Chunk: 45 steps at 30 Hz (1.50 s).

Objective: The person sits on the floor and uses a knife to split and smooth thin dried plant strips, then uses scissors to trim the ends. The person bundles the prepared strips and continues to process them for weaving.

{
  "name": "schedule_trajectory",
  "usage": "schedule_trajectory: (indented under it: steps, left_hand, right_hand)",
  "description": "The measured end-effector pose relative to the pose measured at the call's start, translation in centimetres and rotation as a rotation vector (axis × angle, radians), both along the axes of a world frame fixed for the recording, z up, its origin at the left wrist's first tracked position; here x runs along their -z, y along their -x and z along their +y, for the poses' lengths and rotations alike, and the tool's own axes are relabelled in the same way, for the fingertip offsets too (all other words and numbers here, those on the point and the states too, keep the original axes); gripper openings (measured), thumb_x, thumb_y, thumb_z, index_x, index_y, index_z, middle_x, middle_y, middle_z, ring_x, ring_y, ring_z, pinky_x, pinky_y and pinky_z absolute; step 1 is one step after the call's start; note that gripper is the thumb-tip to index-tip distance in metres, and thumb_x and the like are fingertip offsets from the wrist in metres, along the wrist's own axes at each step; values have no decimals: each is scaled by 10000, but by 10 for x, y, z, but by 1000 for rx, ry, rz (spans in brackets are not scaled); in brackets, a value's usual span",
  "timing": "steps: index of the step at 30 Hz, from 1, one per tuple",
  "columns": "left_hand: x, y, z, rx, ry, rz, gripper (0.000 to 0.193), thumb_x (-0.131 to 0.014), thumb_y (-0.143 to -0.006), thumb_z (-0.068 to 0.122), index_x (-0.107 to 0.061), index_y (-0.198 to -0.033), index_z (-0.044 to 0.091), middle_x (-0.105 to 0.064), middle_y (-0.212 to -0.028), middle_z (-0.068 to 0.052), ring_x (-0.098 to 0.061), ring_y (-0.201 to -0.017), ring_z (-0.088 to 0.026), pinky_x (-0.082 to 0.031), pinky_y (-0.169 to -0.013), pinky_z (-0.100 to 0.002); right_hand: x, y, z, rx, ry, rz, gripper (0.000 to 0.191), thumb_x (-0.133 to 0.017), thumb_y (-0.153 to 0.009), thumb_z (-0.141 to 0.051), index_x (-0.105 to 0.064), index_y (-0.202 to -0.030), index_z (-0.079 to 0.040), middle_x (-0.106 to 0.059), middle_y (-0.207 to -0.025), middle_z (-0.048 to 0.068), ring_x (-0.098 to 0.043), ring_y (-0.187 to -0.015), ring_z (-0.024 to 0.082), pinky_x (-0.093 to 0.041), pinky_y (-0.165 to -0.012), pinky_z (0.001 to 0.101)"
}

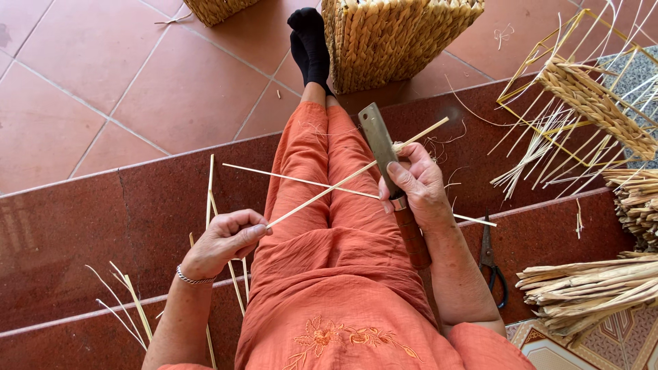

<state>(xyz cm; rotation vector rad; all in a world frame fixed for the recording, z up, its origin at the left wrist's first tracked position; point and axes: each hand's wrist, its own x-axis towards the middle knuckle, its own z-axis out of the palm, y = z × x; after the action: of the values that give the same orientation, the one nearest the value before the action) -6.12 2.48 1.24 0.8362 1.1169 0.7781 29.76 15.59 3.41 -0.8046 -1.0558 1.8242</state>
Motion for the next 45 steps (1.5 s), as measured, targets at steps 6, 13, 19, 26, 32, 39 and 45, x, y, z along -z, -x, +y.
schedule_trajectory:
  steps: [6, 13, 19, 26, 32, 39, 45]
  left_hand:
    - [6, 16, -8, -4, 35, 78, 214, -655, -983, 186, -727, -1017, -13, -502, -646, 70, -390, -538, -31, -296, -456, -213]
    - [-14, 6, 14, 94, -55, 301, 210, -654, -965, 200, -725, -1079, 39, -624, -663, 23, -494, -538, -40, -394, -445, -220]
    - [-16, -67, 45, 29, -403, 516, 158, -701, -966, 178, -727, -1047, 45, -642, -710, 7, -504, -576, -55, -435, -497, -231]
    - [-9, -51, 51, -66, -378, 310, 141, -728, -957, 139, -749, -1004, 8, -615, -761, 15, -484, -658, -58, -412, -555, -232]
    - [-19, -51, 56, -91, -431, 572, 144, -731, -944, 167, -742, -1004, 36, -674, -702, -16, -540, -599, -72, -464, -533, -249]
    - [-49, -64, 68, -193, -939, 1026, 169, -754, -913, 197, -711, -1003, 60, -719, -867, -98, -678, -741, -200, -539, -652, -342]
    - [-24, -84, 65, -274, -1015, 981, 137, -713, -987, 164, -678, -1104, 100, -711, -913, -71, -657, -835, -187, -538, -738, -351]
  right_hand:
    - [0, -9, 9, 83, -24, -41, 228, -588, -1064, -138, -459, -1226, -43, -647, -736, 120, -584, -517, 149, -494, -451, 258]
    - [1, -1, 7, 107, -22, -139, 211, -572, -1047, -163, -435, -1167, -56, -658, -711, 113, -601, -495, 155, -499, -410, 258]
    - [13, 48, -20, -146, 40, 9, 193, -548, -1058, -140, -431, -1176, -42, -682, -738, 105, -614, -520, 146, -511, -451, 252]
    - [0, 18, 5, 77, 57, -168, 185, -522, -1070, -148, -491, -1213, -35, -647, -708, 86, -577, -483, 140, -464, -403, 246]
    - [-7, 16, -1, -74, 51, -144, 327, -507, -1050, -149, -469, -1355, -38, -639, -660, 89, -563, -462, 132, -488, -417, 247]
    - [15, 31, -10, -142, 174, 145, 335, -525, -1069, -97, -457, -1389, -29, -608, -665, 98, -561, -488, 173, -484, -447, 279]
    - [29, 33, 4, -121, 154, 618, 338, -490, -1110, -120, -491, -1442, -59, -607, -677, 109, -548, -467, 191, -454, -451, 294]
